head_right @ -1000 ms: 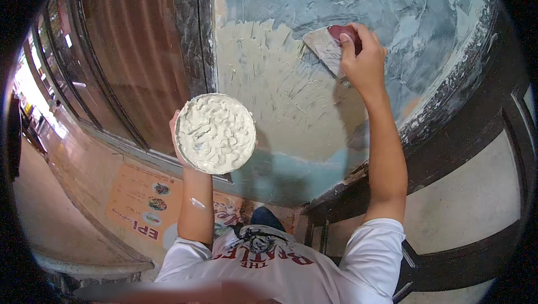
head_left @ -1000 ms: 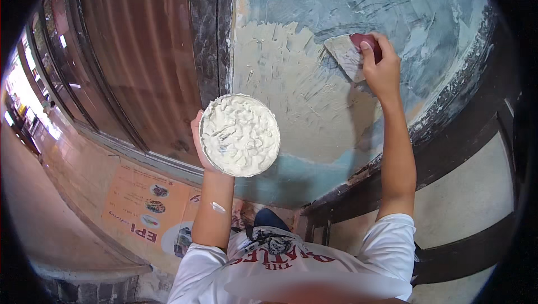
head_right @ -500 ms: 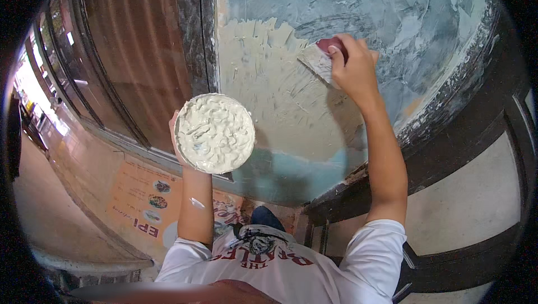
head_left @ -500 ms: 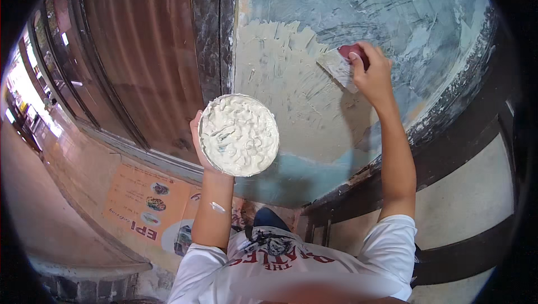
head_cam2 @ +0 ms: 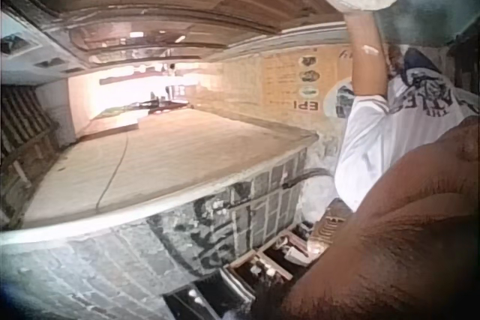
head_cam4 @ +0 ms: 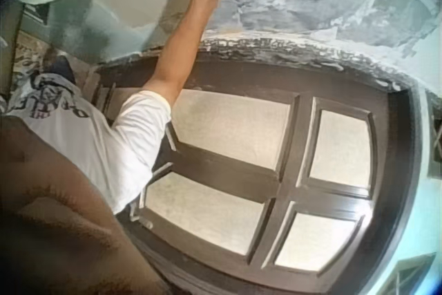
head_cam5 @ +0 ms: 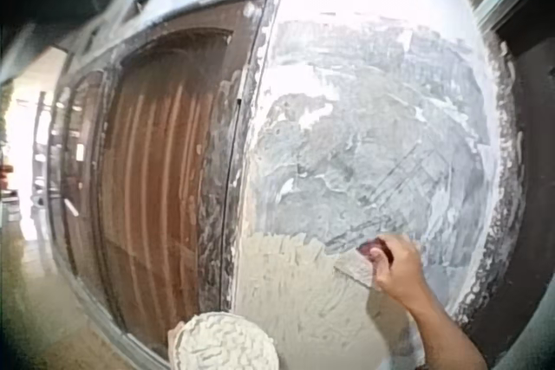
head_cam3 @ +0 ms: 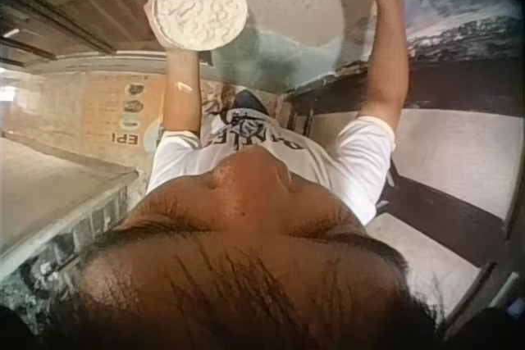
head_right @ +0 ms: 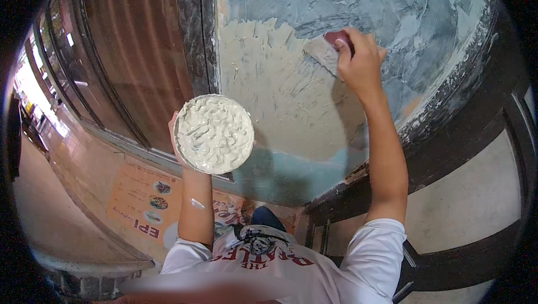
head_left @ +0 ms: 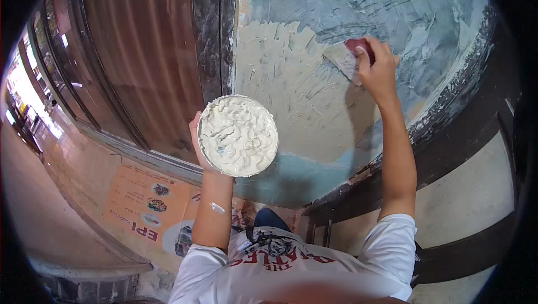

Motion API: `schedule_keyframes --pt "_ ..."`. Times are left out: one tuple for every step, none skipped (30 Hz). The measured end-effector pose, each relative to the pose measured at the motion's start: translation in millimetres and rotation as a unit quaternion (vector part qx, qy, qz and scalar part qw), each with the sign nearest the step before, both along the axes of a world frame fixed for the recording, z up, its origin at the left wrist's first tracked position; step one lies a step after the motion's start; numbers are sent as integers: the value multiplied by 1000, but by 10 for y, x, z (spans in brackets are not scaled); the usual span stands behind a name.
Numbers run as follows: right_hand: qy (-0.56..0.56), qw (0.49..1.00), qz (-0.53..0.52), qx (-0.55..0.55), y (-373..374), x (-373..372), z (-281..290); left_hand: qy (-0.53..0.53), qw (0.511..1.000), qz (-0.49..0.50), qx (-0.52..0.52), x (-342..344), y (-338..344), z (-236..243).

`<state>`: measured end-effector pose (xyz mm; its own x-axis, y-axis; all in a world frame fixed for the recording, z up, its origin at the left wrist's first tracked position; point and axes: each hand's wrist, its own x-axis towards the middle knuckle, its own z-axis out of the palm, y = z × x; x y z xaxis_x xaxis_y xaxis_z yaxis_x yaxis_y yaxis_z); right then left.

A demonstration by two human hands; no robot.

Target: The person applies wall putty to an indoor wall surface using a putty knife, scooping the filler from a bowl.

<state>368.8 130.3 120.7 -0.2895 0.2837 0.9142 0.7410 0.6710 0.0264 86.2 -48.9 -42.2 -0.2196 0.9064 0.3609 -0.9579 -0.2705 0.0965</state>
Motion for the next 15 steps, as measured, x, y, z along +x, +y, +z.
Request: schedule_keyframes --pt "28 1000 -9 11 8 7 32 -1 1000 -10 12 5 6 7" --pt "61 998 31 7 18 15 81 -10 999 -28 41 -4 6 -5" --pt "61 998 31 7 15 27 86 -10 999 -28 41 -10 0 -2" --pt "87 994 61 -17 8 38 86 -10 998 -34 48 -16 -6 1" --pt "113 989 90 -42 2 48 81 -10 998 -40 56 -16 -3 0" --pt "82 994 73 -30 3 49 46 -4 999 -31 45 -17 6 -12" --pt "46 996 70 -36 -13 34 -3 -4 998 -31 45 -20 14 -23" --pt "9 999 39 -9 -29 9 -61 -4 999 -25 37 -18 18 -28" --pt "-28 999 8 17 -41 -13 -96 -5 999 -18 28 -13 17 -19" --pt "-28 999 7 17 -37 -24 -84 -6 1000 -14 12 5 13 4" --pt "-10 1000 9 16 -25 -38 -60 -6 1000 -15 12 1 19 -1" --pt "8 1000 11 15 -12 -46 -32 -5 1000 -13 9 -7 32 -18" --pt "9 1000 11 15 -2 -33 13 -4 1000 -11 5 -18 51 -44" --pt "41 999 35 -7 17 -8 68 0 1000 -8 27 -37 67 -51" --pt "73 995 59 -29 39 20 97 0 1000 -6 26 -37 60 -57"
